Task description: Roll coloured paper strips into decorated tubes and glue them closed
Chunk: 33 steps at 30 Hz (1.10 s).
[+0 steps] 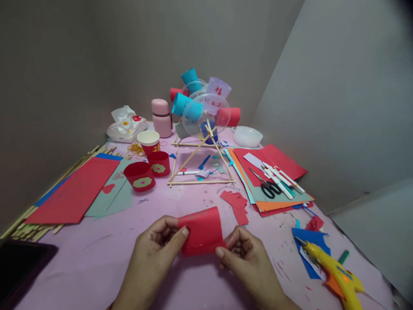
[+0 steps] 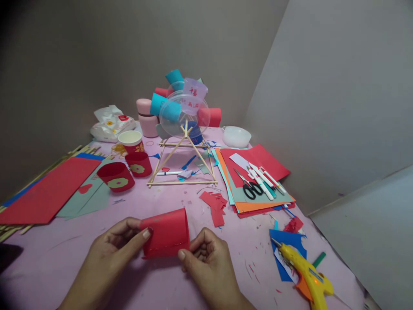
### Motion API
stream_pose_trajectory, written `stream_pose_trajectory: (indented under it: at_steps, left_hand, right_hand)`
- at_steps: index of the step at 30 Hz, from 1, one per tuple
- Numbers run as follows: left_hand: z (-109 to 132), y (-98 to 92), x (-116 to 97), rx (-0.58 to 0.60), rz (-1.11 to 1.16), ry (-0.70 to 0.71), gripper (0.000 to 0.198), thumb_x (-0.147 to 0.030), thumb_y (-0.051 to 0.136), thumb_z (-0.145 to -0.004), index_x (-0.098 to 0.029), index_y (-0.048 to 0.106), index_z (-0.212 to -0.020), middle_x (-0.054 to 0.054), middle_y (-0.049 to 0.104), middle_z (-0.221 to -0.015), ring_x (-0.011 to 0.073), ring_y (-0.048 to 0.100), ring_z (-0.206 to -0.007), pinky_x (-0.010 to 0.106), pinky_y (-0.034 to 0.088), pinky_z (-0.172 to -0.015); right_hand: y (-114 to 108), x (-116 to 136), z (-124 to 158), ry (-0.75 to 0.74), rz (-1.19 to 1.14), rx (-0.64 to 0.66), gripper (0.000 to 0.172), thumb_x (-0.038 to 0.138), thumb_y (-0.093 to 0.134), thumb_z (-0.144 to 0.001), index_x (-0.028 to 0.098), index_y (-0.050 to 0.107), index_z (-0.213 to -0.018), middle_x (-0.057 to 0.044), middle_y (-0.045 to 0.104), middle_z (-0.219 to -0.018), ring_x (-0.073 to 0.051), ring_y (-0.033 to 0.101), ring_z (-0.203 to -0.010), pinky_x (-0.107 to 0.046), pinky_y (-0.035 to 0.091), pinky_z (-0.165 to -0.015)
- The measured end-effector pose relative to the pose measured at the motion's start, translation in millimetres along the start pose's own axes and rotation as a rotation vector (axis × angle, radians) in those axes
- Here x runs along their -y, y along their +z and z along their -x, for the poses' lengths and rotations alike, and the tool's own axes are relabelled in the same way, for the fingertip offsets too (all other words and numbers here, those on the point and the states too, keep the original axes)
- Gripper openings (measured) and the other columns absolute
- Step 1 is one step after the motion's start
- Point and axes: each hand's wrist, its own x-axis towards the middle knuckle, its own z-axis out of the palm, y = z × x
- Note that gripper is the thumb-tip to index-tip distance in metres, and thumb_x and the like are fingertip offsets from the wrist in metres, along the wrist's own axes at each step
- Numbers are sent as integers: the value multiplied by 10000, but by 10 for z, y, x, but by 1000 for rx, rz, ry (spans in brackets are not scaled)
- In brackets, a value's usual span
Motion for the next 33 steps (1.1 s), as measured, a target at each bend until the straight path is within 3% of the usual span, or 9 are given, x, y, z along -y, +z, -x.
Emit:
stream_pose_trajectory:
  at_steps: [8,15,33]
  left_hand:
    - [20,9,-44,12,-9,-9,208,-371,706,-611,-190,620,-666,-39,610,-570,114,515,-542,164,406,-495]
    - [25,0,-33,29,-7,-15,206,-372,696,-615,-188,611,-652,-41,614,-566,108,510,-537,162,401,-492]
    - [34,-11,-16,65,-87,51,186,-380,665,-661,-202,610,-657,-43,615,-564,110,522,-525,163,408,-480]
  right_hand:
    - [12,1,0,15,-69,14,299,295,743,-637,188,469,-689,82,525,-482,-71,505,-438,-170,377,-440]
    - [11,-16,-19,24,-96,31,310,287,734,-644,165,530,-844,68,550,-546,-76,518,-462,-189,408,-458]
    - [23,25,-14,30,-76,19,227,248,717,-627,158,546,-745,57,540,-546,-74,489,-451,-204,393,-458]
